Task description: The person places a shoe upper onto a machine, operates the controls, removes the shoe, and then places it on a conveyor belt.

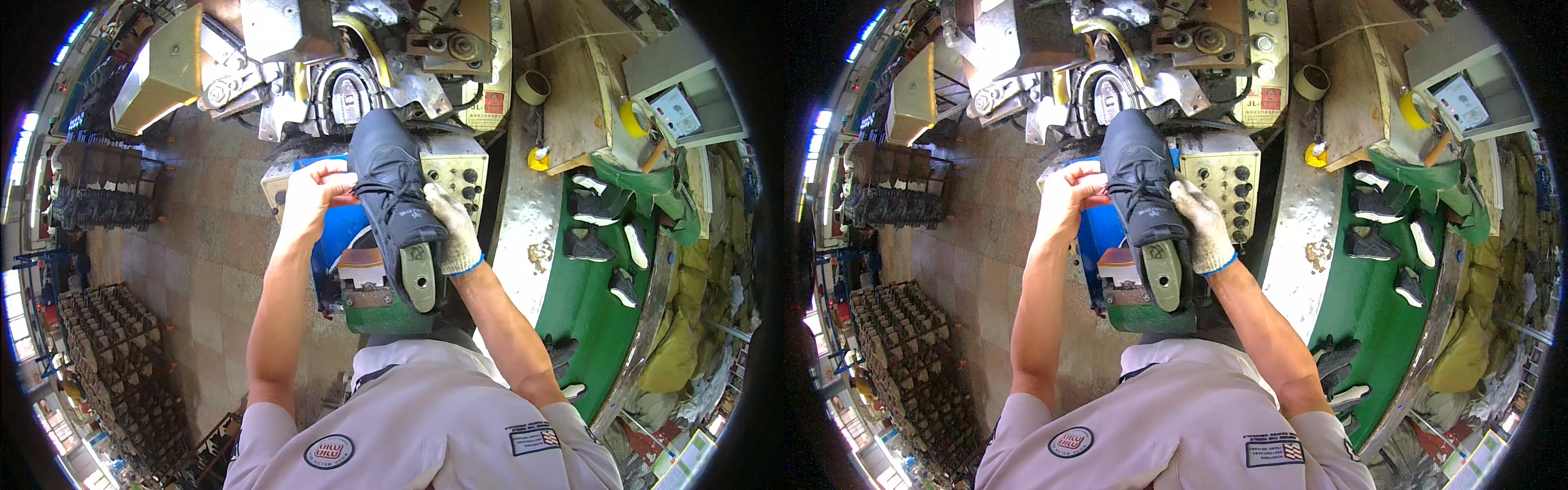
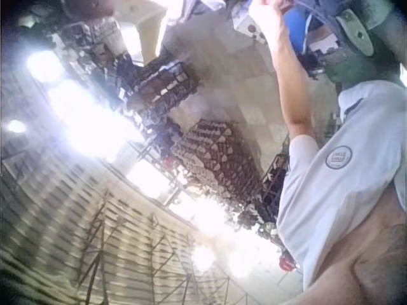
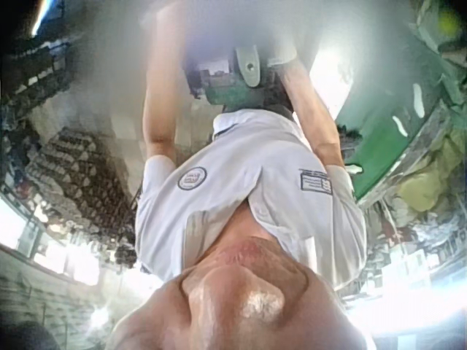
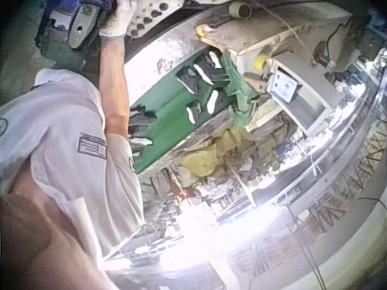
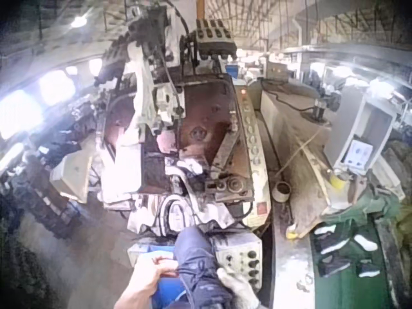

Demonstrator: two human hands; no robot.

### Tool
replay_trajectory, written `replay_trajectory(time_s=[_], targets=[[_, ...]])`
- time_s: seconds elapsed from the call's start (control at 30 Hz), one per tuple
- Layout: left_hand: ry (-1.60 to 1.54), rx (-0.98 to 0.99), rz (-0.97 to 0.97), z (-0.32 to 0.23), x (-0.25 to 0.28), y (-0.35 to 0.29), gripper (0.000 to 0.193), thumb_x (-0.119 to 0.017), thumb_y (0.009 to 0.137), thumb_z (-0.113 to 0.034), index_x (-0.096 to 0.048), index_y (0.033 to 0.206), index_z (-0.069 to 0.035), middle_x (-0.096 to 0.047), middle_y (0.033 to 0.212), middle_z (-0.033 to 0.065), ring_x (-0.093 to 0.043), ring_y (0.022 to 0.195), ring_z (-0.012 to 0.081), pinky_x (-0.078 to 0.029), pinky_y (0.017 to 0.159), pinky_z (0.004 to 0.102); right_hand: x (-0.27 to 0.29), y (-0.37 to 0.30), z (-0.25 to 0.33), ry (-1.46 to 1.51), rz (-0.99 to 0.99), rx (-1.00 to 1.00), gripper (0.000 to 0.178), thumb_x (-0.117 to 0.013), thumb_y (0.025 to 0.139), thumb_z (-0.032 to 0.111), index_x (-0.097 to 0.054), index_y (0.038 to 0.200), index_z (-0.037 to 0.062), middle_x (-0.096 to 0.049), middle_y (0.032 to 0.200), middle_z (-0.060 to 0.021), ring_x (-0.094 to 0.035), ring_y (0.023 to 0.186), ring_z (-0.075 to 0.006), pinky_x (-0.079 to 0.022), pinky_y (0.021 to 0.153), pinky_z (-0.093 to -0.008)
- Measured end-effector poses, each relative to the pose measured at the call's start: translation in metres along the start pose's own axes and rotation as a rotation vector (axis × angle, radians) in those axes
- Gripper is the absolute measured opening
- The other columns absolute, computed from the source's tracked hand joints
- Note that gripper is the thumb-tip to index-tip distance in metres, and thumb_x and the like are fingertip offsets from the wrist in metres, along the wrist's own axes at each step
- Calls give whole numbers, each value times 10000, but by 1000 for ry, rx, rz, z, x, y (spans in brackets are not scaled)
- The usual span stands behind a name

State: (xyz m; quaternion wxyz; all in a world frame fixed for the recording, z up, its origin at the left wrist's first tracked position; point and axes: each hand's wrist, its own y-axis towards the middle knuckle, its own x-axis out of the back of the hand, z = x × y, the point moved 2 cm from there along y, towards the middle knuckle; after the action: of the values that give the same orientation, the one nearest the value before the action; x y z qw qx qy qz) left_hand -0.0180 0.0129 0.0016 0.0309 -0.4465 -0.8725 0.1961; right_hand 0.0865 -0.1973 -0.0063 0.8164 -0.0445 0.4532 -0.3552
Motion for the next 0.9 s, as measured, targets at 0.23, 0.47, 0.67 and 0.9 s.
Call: replay_trajectory(time_s=[0.23,0.47,0.67,0.9], targets=[[-121,-169,-303,-18,18,15,395,-708,810,52,-652,1200,56,-717,1051,132,-708,818,181,-604,694,279,-40,49,-12,142,24,56,480,-657,978,193,-529,1393,-13,-648,1206,-56,-617,1038,-137,-499,915,-289],[-326,-303,-391,-17,19,28,514,-710,819,59,-553,1305,114,-704,1124,180,-690,875,169,-559,781,235,-55,97,-21,27,-77,217,344,-670,972,227,-635,1246,21,-677,1087,-30,-630,976,-128,-499,900,-293],[-432,-45,-208,26,-3,32,389,-540,1028,-359,-664,1195,-30,-693,1002,30,-633,793,114,-510,751,282,-50,126,-30,-25,-74,246,329,-702,958,253,-699,1162,-5,-698,1033,-32,-619,914,-109,-497,849,-268],[-410,4,-112,28,-4,37,475,-422,1074,-452,-690,1085,-60,-709,941,24,-644,803,113,-516,769,284,-38,131,-46,118,-85,205,384,-735,933,314,-717,1110,-26,-710,1025,-63,-637,890,-137,-519,828,-298]])
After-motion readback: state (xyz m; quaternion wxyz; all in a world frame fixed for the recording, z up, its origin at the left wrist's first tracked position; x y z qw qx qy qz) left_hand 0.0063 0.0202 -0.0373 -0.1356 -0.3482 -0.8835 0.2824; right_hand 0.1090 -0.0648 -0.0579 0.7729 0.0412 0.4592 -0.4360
